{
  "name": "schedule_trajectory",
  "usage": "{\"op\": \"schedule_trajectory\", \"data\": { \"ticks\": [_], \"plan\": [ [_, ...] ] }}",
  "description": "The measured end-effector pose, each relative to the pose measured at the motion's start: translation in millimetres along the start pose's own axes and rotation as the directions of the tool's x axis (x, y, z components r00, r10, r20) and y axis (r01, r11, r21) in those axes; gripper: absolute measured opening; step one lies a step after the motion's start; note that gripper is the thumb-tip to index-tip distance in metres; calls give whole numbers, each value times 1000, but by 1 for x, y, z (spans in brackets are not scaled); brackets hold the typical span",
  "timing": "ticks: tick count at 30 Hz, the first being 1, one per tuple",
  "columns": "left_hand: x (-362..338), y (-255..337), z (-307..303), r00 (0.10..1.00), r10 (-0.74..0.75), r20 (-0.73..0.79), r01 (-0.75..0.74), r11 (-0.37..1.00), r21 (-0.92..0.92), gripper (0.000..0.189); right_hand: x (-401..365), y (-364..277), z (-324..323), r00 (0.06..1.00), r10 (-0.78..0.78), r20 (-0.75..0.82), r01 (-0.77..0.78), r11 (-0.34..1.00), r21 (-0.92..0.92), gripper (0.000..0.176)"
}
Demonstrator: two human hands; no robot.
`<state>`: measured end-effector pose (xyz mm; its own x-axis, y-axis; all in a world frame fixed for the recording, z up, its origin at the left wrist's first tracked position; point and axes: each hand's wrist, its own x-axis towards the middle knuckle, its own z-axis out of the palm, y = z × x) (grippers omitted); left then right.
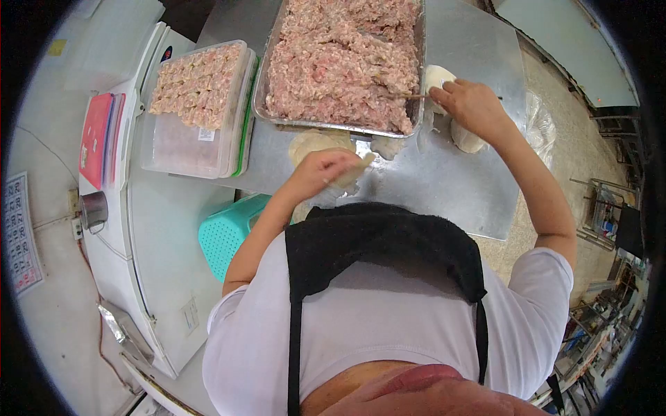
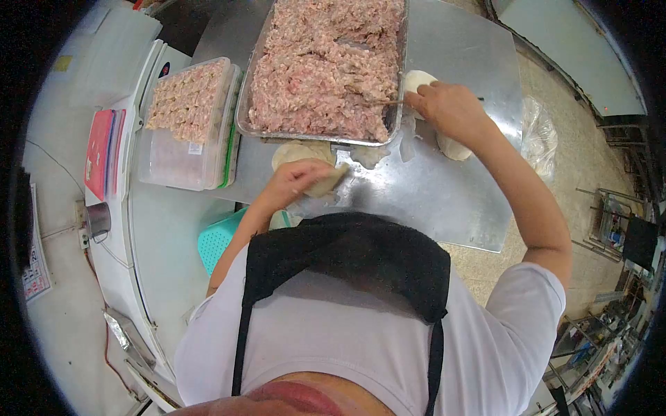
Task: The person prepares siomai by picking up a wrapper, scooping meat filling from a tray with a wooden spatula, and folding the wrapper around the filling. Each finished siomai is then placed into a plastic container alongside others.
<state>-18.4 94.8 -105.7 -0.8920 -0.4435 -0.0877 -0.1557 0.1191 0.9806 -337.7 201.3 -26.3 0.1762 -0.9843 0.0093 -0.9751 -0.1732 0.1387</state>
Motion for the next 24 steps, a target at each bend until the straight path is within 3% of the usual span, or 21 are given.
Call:
{"op": "schedule_trajectory", "data": {
  "ticks": [2,3,5,7,8,9,10,12,13,15,16,18,19,20,21,22,24],
  "plan": [
    [12,1,11,959,222,178,-270,908,320,19,-8,-5,-11,997,29,72,-27,999,-23,16],
    [16,1,16,959,219,179,-267,910,316,19,-13,-12,-16,988,66,138,-60,997,-43,14],
    [24,4,25,929,154,335,-298,850,435,16,-19,-26,-19,980,81,180,-69,995,-75,12],
    [34,2,38,915,190,356,-341,835,432,17,-24,-44,-8,985,74,153,-73,997,-12,12],
    [41,-5,45,906,306,292,-396,856,333,17,-24,-51,0,970,147,193,-167,982,92,17],
    [46,-9,47,887,412,211,-455,858,237,17,-26,-57,10,971,143,192,-162,983,87,17],
    [49,-7,46,888,412,202,-453,859,238,17,-28,-64,20,961,225,163,-260,934,244,20],
    [48,-1,43,940,285,190,-328,909,259,21,-26,-74,22,911,344,228,-412,763,499,26],
    [46,4,39,942,282,181,-323,909,262,21,-23,-73,24,915,335,226,-404,766,501,26],
    [37,10,28,976,53,210,-117,946,304,23,-14,-66,30,898,332,290,-438,596,673,26],
    [32,4,23,978,50,204,-112,945,306,23,-8,-61,29,901,325,288,-432,598,675,26],
    [21,-14,12,999,9,53,-11,999,41,25,6,-49,20,917,400,-2,-339,779,527,23],
    [16,-13,6,999,10,52,-12,999,43,25,10,-42,18,917,399,-4,-337,779,528,23],
    [9,-10,0,995,-89,-35,77,964,-253,24,14,-37,16,944,314,-103,-257,894,367,22],
    [2,-9,-6,974,-208,-90,130,836,-533,22,18,-33,17,961,208,-184,-174,967,185,20],
    [-2,-15,-12,973,-209,-92,129,836,-534,22,17,-30,24,962,150,-230,-114,980,165,17],
    [-3,-26,-21,954,-190,-230,166,979,-120,24,12,-33,32,968,130,-215,-87,977,197,17]
  ]
}}
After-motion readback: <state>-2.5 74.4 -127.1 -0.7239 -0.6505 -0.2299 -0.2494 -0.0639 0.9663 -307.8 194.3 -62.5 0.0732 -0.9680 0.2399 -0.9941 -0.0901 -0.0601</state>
